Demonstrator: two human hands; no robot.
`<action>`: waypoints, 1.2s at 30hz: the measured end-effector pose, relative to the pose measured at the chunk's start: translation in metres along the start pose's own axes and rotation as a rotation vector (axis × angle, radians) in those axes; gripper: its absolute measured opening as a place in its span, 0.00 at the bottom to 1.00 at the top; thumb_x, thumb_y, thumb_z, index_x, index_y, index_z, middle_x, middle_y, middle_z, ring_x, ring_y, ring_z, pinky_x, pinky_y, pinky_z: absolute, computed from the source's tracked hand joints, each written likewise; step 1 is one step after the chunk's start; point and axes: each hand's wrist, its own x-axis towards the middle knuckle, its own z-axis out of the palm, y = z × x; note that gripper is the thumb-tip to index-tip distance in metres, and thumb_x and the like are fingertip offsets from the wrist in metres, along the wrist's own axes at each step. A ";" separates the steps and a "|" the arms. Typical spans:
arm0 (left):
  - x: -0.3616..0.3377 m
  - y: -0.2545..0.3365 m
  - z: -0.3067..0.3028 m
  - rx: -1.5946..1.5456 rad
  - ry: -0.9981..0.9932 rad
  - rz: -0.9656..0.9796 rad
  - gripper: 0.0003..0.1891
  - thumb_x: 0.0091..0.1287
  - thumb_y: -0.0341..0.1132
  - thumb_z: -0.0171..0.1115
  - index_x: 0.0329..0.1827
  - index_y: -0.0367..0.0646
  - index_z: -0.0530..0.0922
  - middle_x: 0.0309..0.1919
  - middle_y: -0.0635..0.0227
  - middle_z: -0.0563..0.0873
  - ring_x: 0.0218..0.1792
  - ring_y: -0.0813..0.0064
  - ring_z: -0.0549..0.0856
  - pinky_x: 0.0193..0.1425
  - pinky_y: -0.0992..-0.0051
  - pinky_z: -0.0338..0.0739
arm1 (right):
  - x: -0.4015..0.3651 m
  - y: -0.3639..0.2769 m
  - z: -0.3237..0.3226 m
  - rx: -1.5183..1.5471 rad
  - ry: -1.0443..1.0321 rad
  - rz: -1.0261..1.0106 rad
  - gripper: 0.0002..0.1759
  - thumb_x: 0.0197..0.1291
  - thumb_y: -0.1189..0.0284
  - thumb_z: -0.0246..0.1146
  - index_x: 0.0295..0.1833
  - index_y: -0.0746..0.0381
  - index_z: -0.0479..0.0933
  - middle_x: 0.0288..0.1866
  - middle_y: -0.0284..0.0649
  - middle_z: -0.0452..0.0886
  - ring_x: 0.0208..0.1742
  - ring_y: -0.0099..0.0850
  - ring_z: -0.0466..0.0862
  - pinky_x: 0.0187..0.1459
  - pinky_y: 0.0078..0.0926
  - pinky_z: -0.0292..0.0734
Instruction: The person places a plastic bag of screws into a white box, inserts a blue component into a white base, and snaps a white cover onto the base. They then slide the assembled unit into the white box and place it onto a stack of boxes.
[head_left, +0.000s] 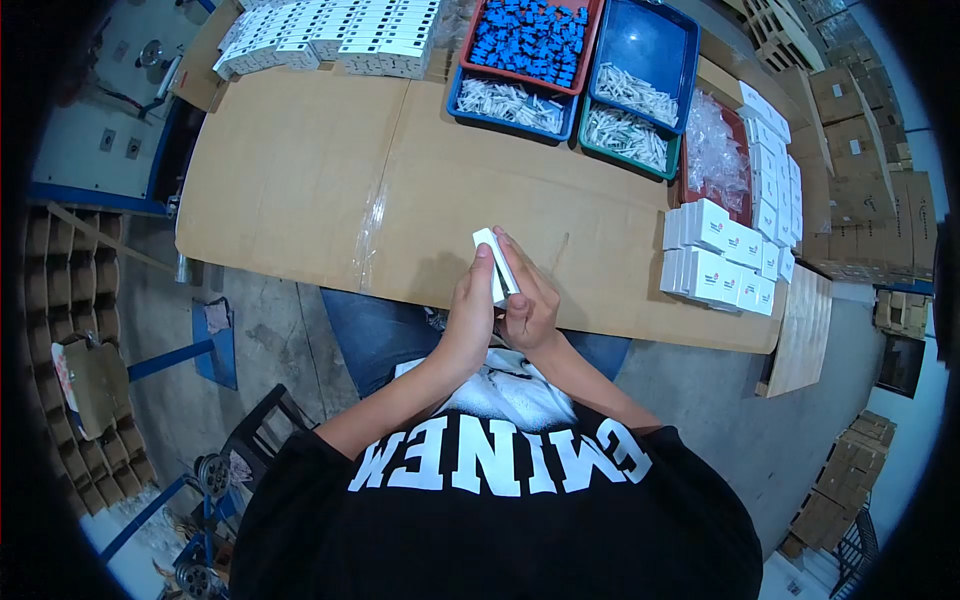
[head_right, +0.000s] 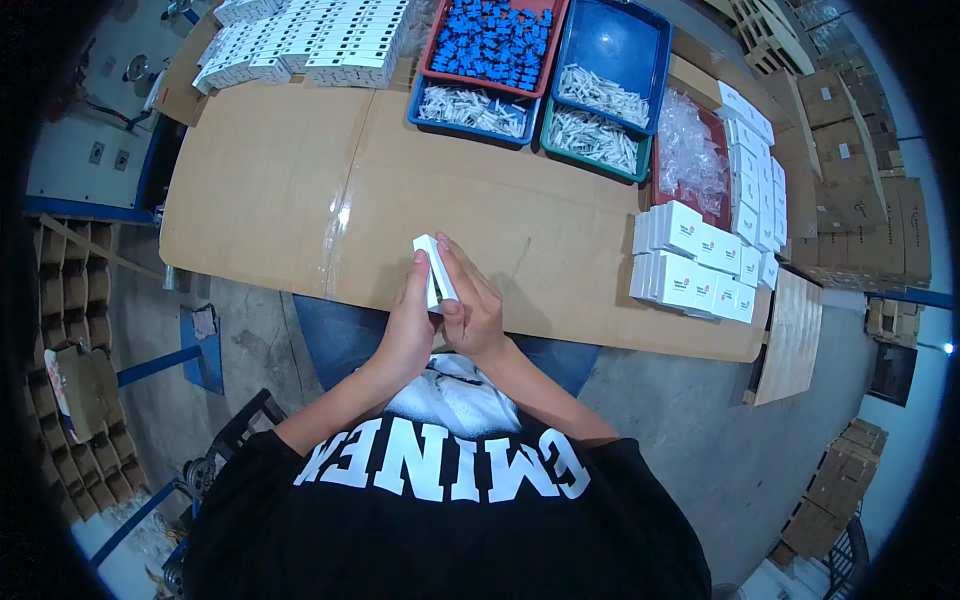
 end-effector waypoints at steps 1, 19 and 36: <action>-0.001 0.001 0.000 0.000 0.013 -0.007 0.30 0.84 0.62 0.45 0.53 0.41 0.81 0.38 0.72 0.83 0.41 0.82 0.82 0.48 0.78 0.76 | 0.001 -0.003 0.000 0.000 0.000 0.001 0.41 0.84 0.47 0.44 0.74 0.78 0.71 0.70 0.67 0.78 0.69 0.60 0.82 0.67 0.47 0.79; 0.021 0.011 -0.015 0.029 -0.033 -0.074 0.30 0.82 0.59 0.50 0.75 0.46 0.70 0.66 0.62 0.78 0.66 0.68 0.79 0.72 0.58 0.72 | 0.031 -0.013 -0.019 0.479 -0.115 0.827 0.27 0.83 0.58 0.56 0.73 0.68 0.75 0.63 0.47 0.85 0.67 0.30 0.80 0.67 0.28 0.75; 0.018 -0.015 -0.023 0.561 -0.055 0.570 0.33 0.88 0.45 0.41 0.89 0.40 0.47 0.75 0.45 0.67 0.76 0.55 0.71 0.80 0.63 0.63 | 0.039 -0.014 0.005 0.412 -0.018 0.865 0.31 0.75 0.59 0.68 0.71 0.72 0.76 0.64 0.53 0.85 0.68 0.36 0.83 0.67 0.33 0.77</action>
